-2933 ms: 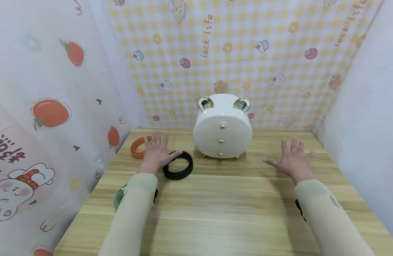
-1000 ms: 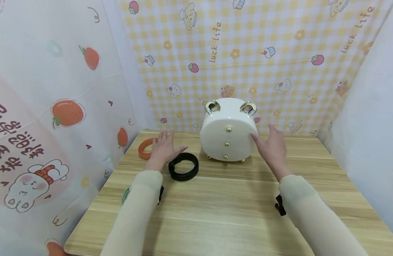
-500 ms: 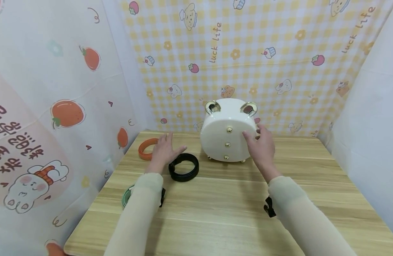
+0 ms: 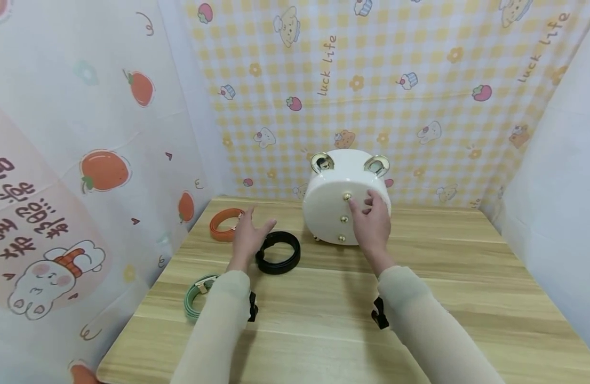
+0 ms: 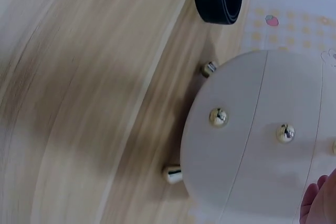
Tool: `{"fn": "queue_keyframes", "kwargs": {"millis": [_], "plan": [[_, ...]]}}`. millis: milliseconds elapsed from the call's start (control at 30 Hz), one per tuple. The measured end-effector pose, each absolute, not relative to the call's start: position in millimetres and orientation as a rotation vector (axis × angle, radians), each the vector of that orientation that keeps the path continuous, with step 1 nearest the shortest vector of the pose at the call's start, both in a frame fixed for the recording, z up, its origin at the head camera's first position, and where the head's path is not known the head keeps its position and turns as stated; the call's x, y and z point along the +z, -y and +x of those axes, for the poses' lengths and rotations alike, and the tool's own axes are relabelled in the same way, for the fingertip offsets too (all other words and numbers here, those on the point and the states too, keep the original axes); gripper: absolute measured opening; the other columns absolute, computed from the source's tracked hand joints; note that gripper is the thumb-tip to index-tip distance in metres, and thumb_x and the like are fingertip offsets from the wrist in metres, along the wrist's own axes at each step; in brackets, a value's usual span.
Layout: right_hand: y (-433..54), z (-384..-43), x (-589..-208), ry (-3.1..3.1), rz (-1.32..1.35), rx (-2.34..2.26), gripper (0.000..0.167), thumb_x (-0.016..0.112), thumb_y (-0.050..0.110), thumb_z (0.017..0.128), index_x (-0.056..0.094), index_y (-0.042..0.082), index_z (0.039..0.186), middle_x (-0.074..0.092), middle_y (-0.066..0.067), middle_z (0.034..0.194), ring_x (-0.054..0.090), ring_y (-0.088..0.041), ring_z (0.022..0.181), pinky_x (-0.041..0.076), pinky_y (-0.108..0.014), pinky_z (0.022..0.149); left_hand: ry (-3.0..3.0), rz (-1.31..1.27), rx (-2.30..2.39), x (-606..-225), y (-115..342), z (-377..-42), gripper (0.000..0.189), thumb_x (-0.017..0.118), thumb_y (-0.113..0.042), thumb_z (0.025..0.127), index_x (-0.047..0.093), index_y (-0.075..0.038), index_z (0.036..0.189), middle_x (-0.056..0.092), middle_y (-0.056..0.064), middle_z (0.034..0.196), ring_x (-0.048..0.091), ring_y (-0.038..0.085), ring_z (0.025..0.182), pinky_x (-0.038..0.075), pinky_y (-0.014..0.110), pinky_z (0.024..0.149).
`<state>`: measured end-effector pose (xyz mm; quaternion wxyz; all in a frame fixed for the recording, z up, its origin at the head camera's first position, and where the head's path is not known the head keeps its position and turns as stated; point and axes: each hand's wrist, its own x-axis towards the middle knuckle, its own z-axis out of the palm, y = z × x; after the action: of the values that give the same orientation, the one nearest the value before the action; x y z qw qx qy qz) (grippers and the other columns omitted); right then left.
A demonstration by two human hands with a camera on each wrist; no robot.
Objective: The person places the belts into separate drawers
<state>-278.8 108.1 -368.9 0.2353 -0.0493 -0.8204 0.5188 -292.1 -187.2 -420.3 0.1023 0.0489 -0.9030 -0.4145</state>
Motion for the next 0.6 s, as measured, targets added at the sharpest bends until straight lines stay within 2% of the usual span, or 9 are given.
{"fn": "queue_keyframes", "kwargs": {"millis": [200,467,600], "plan": [[-93.5,-281.0,-373.3,2.232,-0.186,1.472,0.063,0.066,0.041,0.095,0.045,0.01,0.146,0.055,-0.008,0.123,0.055,-0.024,0.103,0.045,-0.042,0.09,2.536,0.194,-1.307,-435.3,181.7,-285.9,0.09,0.067,-0.057,0.089,0.031,-0.006,0.154,0.041,0.019,0.149,0.04,0.037,0.135,0.036,0.054,0.107],[-79.8,-289.6,-380.1,2.191,-0.268,1.472,0.06,0.067,0.042,0.094,0.048,0.012,0.143,0.056,-0.005,0.121,0.056,-0.022,0.101,0.044,-0.041,0.088,2.44,0.291,-1.363,-447.1,176.4,-277.3,0.084,0.072,-0.047,0.089,0.035,-0.006,0.152,0.043,0.018,0.147,0.037,0.036,0.136,0.032,0.053,0.109],[-73.1,-292.6,-382.0,2.129,-0.322,1.462,0.056,0.069,0.041,0.093,0.052,0.012,0.138,0.057,-0.004,0.118,0.057,-0.022,0.098,0.044,-0.04,0.085,2.432,0.308,-1.374,-453.6,175.4,-274.4,0.085,0.072,-0.048,0.089,0.035,-0.007,0.153,0.042,0.019,0.148,0.037,0.037,0.136,0.033,0.053,0.109]]}}
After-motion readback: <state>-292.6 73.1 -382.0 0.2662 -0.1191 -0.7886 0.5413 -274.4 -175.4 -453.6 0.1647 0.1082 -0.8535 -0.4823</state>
